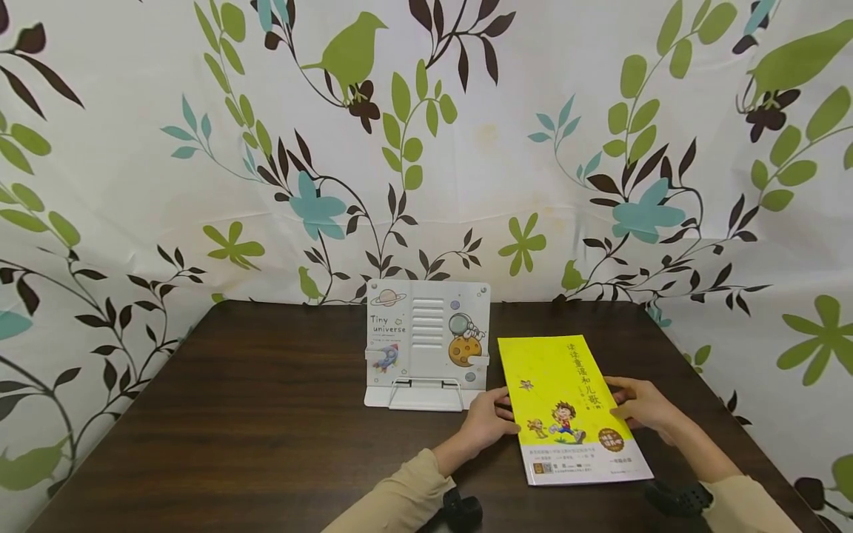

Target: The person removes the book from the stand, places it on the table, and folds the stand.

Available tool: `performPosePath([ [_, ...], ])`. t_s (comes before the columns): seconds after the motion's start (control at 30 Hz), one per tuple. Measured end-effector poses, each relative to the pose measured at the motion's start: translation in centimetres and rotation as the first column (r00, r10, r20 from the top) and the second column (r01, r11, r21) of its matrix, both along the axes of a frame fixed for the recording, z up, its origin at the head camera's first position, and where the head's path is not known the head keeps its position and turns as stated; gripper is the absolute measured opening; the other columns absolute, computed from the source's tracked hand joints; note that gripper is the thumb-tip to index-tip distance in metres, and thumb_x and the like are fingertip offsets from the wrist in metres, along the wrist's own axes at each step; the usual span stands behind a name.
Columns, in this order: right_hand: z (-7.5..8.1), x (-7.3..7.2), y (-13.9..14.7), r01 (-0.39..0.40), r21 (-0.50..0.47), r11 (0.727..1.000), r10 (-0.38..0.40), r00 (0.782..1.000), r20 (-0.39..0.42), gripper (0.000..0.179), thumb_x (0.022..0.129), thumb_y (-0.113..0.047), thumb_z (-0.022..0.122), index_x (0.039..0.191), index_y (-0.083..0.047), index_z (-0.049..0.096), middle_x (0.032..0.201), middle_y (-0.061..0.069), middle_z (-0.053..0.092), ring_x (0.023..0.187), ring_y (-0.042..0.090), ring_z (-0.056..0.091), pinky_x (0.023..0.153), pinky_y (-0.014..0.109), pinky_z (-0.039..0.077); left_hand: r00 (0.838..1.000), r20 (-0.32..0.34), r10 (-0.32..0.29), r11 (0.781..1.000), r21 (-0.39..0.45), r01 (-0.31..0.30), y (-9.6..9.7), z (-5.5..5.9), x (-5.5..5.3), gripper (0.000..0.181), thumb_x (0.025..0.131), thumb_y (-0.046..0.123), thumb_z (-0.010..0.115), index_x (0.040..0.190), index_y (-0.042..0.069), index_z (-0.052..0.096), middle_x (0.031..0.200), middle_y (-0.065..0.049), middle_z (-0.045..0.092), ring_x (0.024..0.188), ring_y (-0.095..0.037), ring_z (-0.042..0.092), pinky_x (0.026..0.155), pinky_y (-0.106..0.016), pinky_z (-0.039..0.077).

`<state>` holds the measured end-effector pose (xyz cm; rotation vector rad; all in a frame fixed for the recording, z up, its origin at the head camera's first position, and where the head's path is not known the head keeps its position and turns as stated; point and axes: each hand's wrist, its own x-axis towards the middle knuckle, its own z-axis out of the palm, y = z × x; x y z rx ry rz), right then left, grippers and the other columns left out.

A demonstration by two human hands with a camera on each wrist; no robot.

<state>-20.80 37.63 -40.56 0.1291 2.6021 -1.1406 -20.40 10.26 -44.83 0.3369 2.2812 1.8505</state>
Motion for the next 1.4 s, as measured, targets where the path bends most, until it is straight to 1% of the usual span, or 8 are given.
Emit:
performPosePath([
  [0.23, -0.2, -0.2, 0.2, 0.002, -0.029, 1.0, -0.002, 1.0, 0.025, 0.069, 0.079, 0.0, 0.057, 0.135, 0.016, 0.019, 0.095, 0.018, 0.051, 0.074, 0.023, 0.056, 0.067, 0.036, 0.052, 0.997, -0.061, -0.045, 0.988, -0.149, 0.035, 0.0, 0.1, -0.6, 0.048, 0.062, -0.004, 0.078, 0.107, 0.002, 0.064, 0.077, 0.003, 0.057, 0.065, -0.003, 0.058, 0.054, -0.015, 0.047],
  [0.4, -0.4, -0.2, 0.4, 0.018, -0.046, 0.999, -0.016, 0.998, 0.054, 0.071, 0.079, 0.0, 0.057, 0.135, 0.017, 0.018, 0.096, 0.018, 0.052, 0.074, 0.023, 0.056, 0.067, 0.036, 0.052, 0.996, -0.057, -0.075, 0.98, -0.188, 0.063, -0.1, 0.1, -0.7, 0.047, 0.064, 0.0, 0.079, 0.108, 0.003, 0.064, 0.079, 0.003, 0.057, 0.065, -0.002, 0.058, 0.054, -0.014, 0.046],
  [0.6, -0.9, 0.0, 0.5, 0.017, -0.062, 0.998, -0.015, 0.999, 0.041, 0.071, 0.079, -0.001, 0.058, 0.134, 0.017, 0.018, 0.099, 0.019, 0.052, 0.074, 0.023, 0.057, 0.066, 0.036, 0.052, 0.989, -0.107, -0.101, 0.969, -0.237, 0.073, 0.1, -0.1, -0.7, 0.052, 0.065, 0.002, 0.079, 0.113, -0.001, 0.06, 0.083, 0.001, 0.056, 0.065, -0.001, 0.059, 0.056, -0.012, 0.046],
  [0.83, -1.0, 0.0, 0.5, 0.046, 0.006, 0.999, -0.046, 0.999, 0.029, 0.066, 0.077, -0.004, 0.061, 0.13, 0.02, 0.028, 0.099, 0.02, 0.051, 0.076, 0.021, 0.054, 0.07, 0.037, 0.052, 0.984, -0.156, -0.085, 0.919, -0.393, 0.017, 0.4, 0.4, -0.4, 0.032, 0.063, 0.009, 0.082, 0.089, 0.001, 0.065, 0.074, 0.001, 0.049, 0.057, 0.0, 0.051, 0.053, -0.011, 0.039],
  [0.9, -1.0, 0.0, 0.5, 0.046, 0.024, 0.999, -0.047, 0.999, 0.02, 0.065, 0.077, -0.005, 0.061, 0.128, 0.021, 0.031, 0.097, 0.019, 0.052, 0.077, 0.021, 0.053, 0.07, 0.037, 0.052, 0.985, -0.152, -0.077, 0.905, -0.426, 0.005, 0.4, 0.6, -0.4, 0.034, 0.063, 0.012, 0.082, 0.09, 0.002, 0.065, 0.076, 0.001, 0.049, 0.057, -0.001, 0.049, 0.054, -0.012, 0.038],
  [1.17, -0.8, 0.0, 0.4, 0.071, 0.053, 0.996, -0.072, 0.997, 0.016, 0.061, 0.076, -0.005, 0.064, 0.124, 0.02, 0.037, 0.094, 0.016, 0.053, 0.076, 0.021, 0.052, 0.071, 0.037, 0.053, 0.984, -0.156, -0.086, 0.881, -0.472, 0.002, 0.7, 0.6, -0.6, 0.044, 0.062, 0.015, 0.083, 0.1, 0.001, 0.066, 0.086, -0.002, 0.056, 0.067, -0.004, 0.049, 0.06, -0.015, 0.04],
  [1.27, -1.0, 0.0, 0.4, 0.064, 0.063, 0.996, -0.063, 0.998, -0.003, 0.059, 0.076, -0.004, 0.064, 0.122, 0.021, 0.039, 0.089, 0.015, 0.053, 0.076, 0.021, 0.052, 0.071, 0.038, 0.053, 0.985, -0.154, -0.072, 0.89, -0.457, -0.006, 0.8, 0.4, -0.8, 0.042, 0.061, 0.015, 0.084, 0.097, 0.001, 0.067, 0.083, -0.002, 0.056, 0.073, -0.007, 0.047, 0.063, -0.016, 0.041],
  [1.4, -0.9, -0.2, 0.3, 0.066, 0.07, 0.995, -0.066, 0.998, -0.009, 0.059, 0.076, -0.005, 0.064, 0.122, 0.021, 0.039, 0.087, 0.013, 0.054, 0.076, 0.022, 0.052, 0.072, 0.041, 0.053, 0.997, -0.064, -0.033, 0.946, -0.323, 0.01, 0.6, 0.6, -0.9, 0.046, 0.061, 0.005, 0.082, 0.101, -0.002, 0.063, 0.08, -0.002, 0.05, 0.065, -0.008, 0.049, 0.056, -0.017, 0.045],
])
